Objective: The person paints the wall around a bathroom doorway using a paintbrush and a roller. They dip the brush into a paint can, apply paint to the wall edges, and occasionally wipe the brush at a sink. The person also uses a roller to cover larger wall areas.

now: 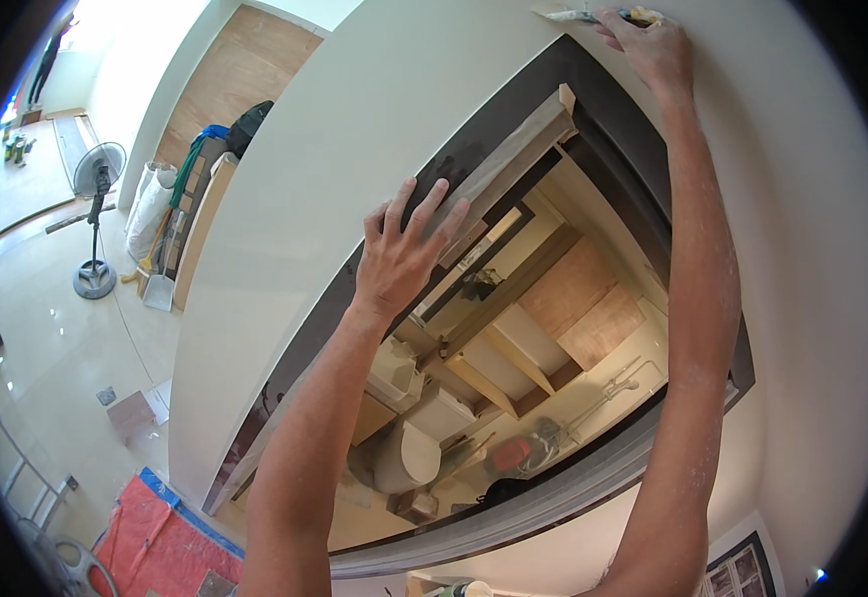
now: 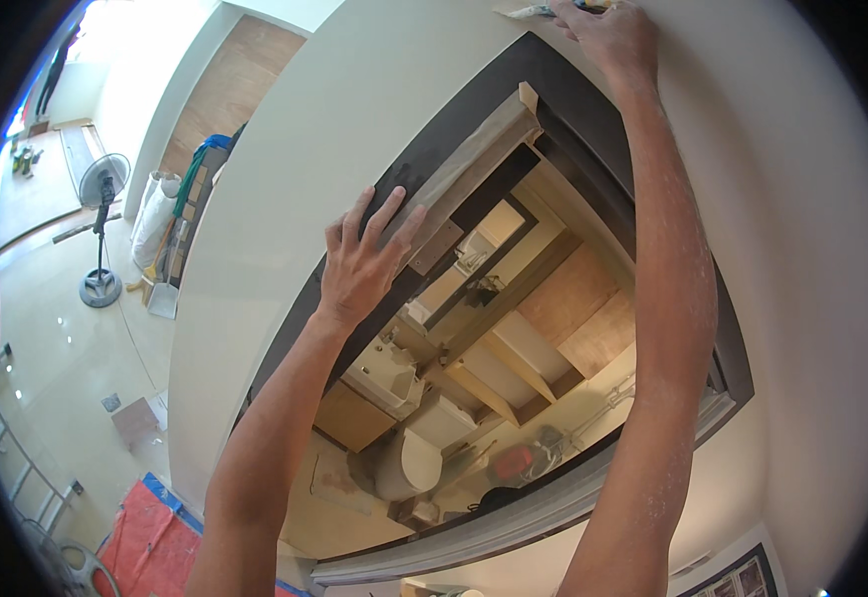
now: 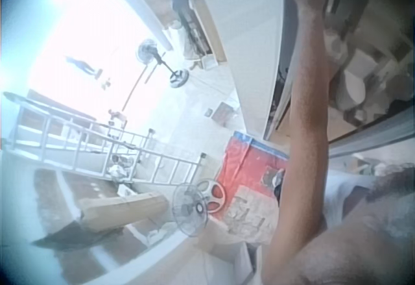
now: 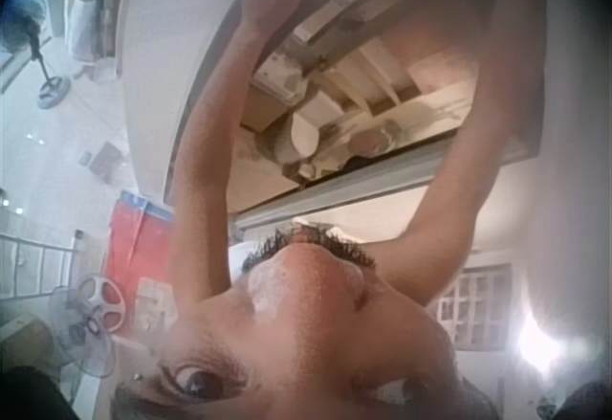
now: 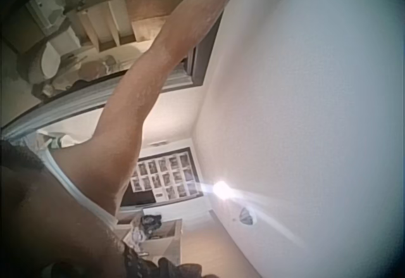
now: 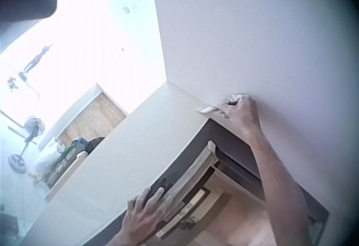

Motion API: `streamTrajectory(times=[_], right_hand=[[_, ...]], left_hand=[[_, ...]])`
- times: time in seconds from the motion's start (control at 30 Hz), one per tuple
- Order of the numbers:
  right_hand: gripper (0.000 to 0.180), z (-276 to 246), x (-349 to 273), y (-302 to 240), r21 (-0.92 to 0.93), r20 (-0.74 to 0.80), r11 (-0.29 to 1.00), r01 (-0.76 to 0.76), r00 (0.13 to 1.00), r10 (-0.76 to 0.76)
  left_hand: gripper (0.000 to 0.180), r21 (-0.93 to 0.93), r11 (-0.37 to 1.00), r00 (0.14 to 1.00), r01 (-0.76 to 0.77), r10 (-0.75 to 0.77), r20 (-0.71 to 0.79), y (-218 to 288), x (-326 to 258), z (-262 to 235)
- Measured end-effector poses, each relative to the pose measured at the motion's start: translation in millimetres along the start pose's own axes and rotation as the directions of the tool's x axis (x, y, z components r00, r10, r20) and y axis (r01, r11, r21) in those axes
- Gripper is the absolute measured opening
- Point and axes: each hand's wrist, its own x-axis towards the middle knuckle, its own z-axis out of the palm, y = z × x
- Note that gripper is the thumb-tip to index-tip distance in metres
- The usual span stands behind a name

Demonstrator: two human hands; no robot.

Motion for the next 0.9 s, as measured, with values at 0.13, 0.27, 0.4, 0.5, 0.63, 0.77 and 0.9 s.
streamTrajectory(times=[0.13, 0.27, 0.4, 0.5, 0.63, 0.77, 0.9], right_hand=[[0.023, -4.5, 0.4, -1.8, 0.014, 0.001, 1.0, 0.011, 1.0, -0.011], [0.024, -7.8, -2.6, -2.9, 0.016, -0.001, 1.0, 0.015, 1.0, -0.015], [0.026, -12.2, -6.4, -4.3, -0.005, -0.019, 1.0, 0.0, 1.0, 0.0], [0.023, -14.4, -6.1, -2.2, -0.011, 0.007, 1.0, -0.026, 1.0, 0.026], [0.041, -12.1, 4.8, 40.2, 0.111, 0.16, 0.993, -0.033, 0.987, 0.015], [0.041, -15.0, 0.7, 38.8, 0.088, 0.155, 0.995, -0.038, 0.988, 0.024], [0.042, -17.6, -2.0, 35.7, 0.082, 0.146, 0.996, -0.019, 0.989, 0.007]], left_hand=[[0.07, -0.007, 1.0, 1.0, -0.002, 0.002, -0.021, -2.7, 4.4, 4.3], [0.07, -0.006, 1.0, 1.0, -0.002, 0.002, -0.025, -3.0, 5.6, 5.5], [0.07, 0.0, 1.0, 1.0, -0.001, 0.001, -0.015, -3.4, 5.6, 5.7], [0.07, 0.005, 1.0, 1.0, -0.006, 0.006, -0.013, -4.6, 5.8, 4.0], [0.072, 0.001, 1.0, 1.0, 0.001, -0.001, -0.006, -1.8, 5.0, 5.0], [0.073, -0.01, 1.0, 1.0, 0.006, -0.006, 0.001, -1.9, 4.6, 5.3], [0.073, 0.003, 1.0, 1.0, 0.005, -0.005, -0.003, -4.4, 6.0, 3.8]])
